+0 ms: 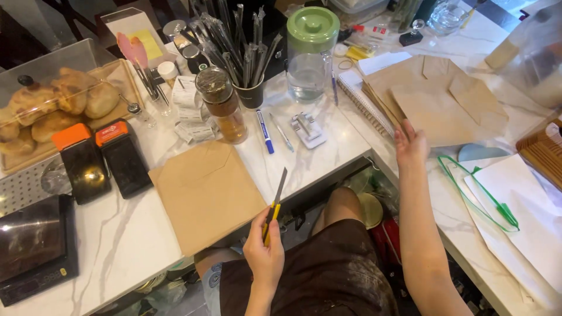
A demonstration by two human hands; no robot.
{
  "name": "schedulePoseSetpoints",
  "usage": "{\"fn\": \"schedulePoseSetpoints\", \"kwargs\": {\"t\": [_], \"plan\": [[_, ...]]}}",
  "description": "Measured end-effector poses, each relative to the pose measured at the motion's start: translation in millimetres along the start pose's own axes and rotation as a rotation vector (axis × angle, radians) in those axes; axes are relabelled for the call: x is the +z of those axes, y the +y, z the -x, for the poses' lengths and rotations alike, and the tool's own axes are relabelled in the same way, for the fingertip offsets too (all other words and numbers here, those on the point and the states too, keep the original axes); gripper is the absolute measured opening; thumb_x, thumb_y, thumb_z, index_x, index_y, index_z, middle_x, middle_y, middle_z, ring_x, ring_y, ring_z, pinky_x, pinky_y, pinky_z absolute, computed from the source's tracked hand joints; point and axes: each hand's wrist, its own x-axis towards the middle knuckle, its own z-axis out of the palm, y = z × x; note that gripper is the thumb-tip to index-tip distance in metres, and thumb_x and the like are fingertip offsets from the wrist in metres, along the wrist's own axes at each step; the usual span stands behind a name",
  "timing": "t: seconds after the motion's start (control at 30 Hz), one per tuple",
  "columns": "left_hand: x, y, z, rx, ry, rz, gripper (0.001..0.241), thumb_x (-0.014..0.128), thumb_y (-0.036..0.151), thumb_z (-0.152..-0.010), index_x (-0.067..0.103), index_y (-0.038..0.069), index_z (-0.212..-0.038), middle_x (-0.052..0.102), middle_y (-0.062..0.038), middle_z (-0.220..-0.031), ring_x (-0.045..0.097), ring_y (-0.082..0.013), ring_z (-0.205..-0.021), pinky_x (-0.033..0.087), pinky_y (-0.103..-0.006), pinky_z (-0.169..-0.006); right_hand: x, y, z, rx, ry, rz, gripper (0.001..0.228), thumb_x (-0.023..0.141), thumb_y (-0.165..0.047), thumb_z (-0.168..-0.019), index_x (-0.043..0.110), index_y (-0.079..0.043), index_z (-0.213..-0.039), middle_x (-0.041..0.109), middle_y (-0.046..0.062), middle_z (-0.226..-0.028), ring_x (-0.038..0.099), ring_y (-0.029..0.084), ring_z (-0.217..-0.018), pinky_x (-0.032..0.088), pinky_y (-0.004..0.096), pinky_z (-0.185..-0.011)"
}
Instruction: Cutting open paper bags or envelopes with a utility knife at the counter.
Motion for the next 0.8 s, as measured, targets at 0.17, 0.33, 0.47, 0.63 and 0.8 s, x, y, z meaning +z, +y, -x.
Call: {"fn": "schedulePoseSetpoints", "kwargs": {"t": [0.17,0.33,0.47,0.63,0.8], "plan": [[-8.7,-15.1,-2.2,-0.161,-0.006,-0.03,0.031,0.065,0.016,-0.095,0.07,0.004,-0.124,0.078,-0.012,-0.089,0.073,-0.0171,-0.073,0.055,-0.0282,-0.069,-47.3,23.0,-60.4,0.154,-0.103,-0.005,0.026,0.037,-0.02,-0.11,0.041,0.001,-0.124,0.063,0.028,-0.148,0.066,0.047,-0.13,0.06,0.045,-0.098],[-41.5,-48.5,0.3,0.097,0.156,-0.125,0.028,0.063,0.017,-0.104,0.067,0.001,-0.126,0.076,-0.016,-0.111,0.074,-0.0223,-0.1,0.056,-0.0317,-0.087,-24.7,-1.0,-32.1,0.186,-0.162,0.038,0.052,0.055,-0.048,-0.111,0.045,-0.005,-0.138,0.062,0.023,-0.143,0.068,0.032,-0.127,0.058,0.039,-0.106],[-83.5,-84.6,-8.3,-0.408,0.248,-0.157,0.045,0.077,0.029,-0.086,0.066,0.004,-0.122,0.074,-0.013,-0.084,0.073,-0.0271,-0.074,0.058,-0.0357,-0.069,30.4,25.8,88.8,0.241,-0.233,0.096,0.053,0.061,-0.041,-0.112,0.051,0.005,-0.136,0.058,0.016,-0.124,0.063,0.024,-0.107,0.057,0.033,-0.094],[-127.9,-119.4,-14.8,-0.165,0.438,-0.571,0.031,0.077,0.029,-0.094,0.072,0.009,-0.117,0.068,-0.011,-0.106,0.071,-0.0341,-0.098,0.056,-0.043,-0.082,148.9,99.9,313.1,-0.235,-0.912,1.132,0.041,0.072,-0.02,-0.095,0.067,-0.001,-0.131,0.062,0.016,-0.125,0.063,0.027,-0.117,0.056,0.039,-0.091],[-134.3,-128.5,-18.4,-0.269,0.36,-0.606,0.045,0.079,0.031,-0.088,0.071,0.008,-0.126,0.063,-0.012,-0.115,0.07,-0.0339,-0.09,0.056,-0.0446,-0.076,162.3,167.5,351.0,-0.665,-1.088,1.511,0.063,0.086,-0.032,-0.084,0.066,0.003,-0.133,0.059,0.027,-0.133,0.053,0.042,-0.126,0.045,0.051,-0.102]]}}
